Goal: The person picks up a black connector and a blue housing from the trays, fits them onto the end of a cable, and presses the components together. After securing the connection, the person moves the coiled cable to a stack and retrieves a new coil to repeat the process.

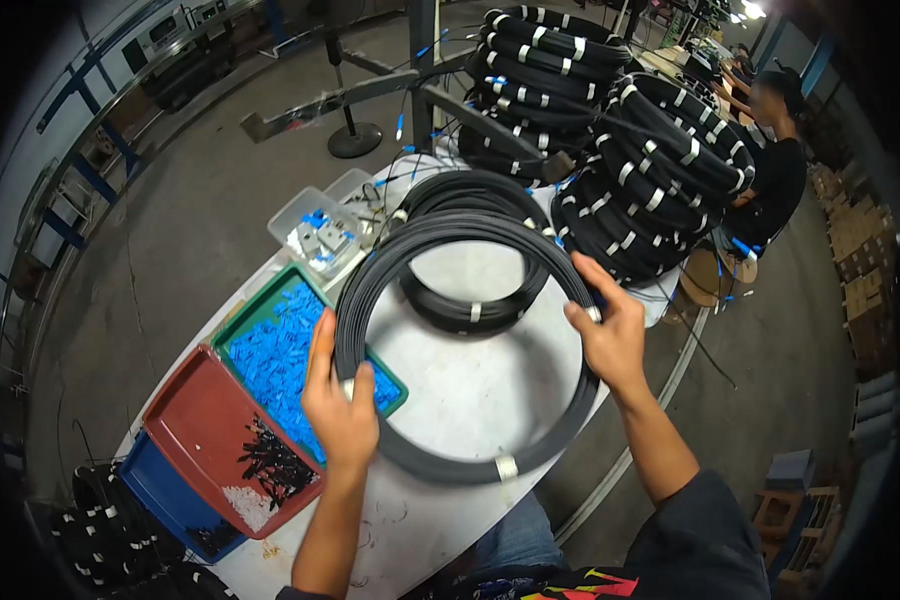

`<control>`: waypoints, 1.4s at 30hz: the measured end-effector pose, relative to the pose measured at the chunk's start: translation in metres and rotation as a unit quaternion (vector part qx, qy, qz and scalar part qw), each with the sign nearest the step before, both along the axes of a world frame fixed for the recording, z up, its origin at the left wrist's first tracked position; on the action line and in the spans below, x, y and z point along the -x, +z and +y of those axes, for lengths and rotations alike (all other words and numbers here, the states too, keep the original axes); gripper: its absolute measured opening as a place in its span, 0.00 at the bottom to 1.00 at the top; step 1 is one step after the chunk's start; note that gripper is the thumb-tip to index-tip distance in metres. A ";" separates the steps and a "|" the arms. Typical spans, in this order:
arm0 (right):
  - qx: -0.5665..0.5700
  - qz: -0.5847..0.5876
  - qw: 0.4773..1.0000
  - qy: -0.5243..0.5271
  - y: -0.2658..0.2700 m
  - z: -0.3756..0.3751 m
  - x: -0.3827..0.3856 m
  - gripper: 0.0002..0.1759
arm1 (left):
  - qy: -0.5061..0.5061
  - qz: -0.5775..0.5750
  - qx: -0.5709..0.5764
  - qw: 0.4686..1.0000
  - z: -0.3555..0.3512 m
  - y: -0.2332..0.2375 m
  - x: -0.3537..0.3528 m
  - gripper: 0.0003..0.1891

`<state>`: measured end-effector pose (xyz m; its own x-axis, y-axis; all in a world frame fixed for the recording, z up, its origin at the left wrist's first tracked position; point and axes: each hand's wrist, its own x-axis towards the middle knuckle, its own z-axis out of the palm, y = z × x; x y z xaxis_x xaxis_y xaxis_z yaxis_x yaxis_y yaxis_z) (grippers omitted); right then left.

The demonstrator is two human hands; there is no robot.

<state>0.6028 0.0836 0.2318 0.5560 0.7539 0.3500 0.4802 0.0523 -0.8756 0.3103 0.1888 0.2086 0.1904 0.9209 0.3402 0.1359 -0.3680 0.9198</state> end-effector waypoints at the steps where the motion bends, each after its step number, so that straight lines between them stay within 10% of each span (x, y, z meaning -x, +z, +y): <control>1: 0.006 -0.016 1.000 -0.013 -0.002 0.019 -0.020 0.31 | -0.005 -0.008 0.010 1.000 0.022 -0.001 -0.020 0.36; 12: 0.086 -0.017 0.991 -0.105 -0.060 0.147 -0.114 0.29 | -0.013 0.012 0.081 0.997 0.183 -0.083 -0.134 0.36; 42: 0.142 0.003 0.985 -0.100 -0.083 0.159 -0.126 0.30 | -0.076 -0.094 0.134 0.984 0.205 -0.103 -0.141 0.35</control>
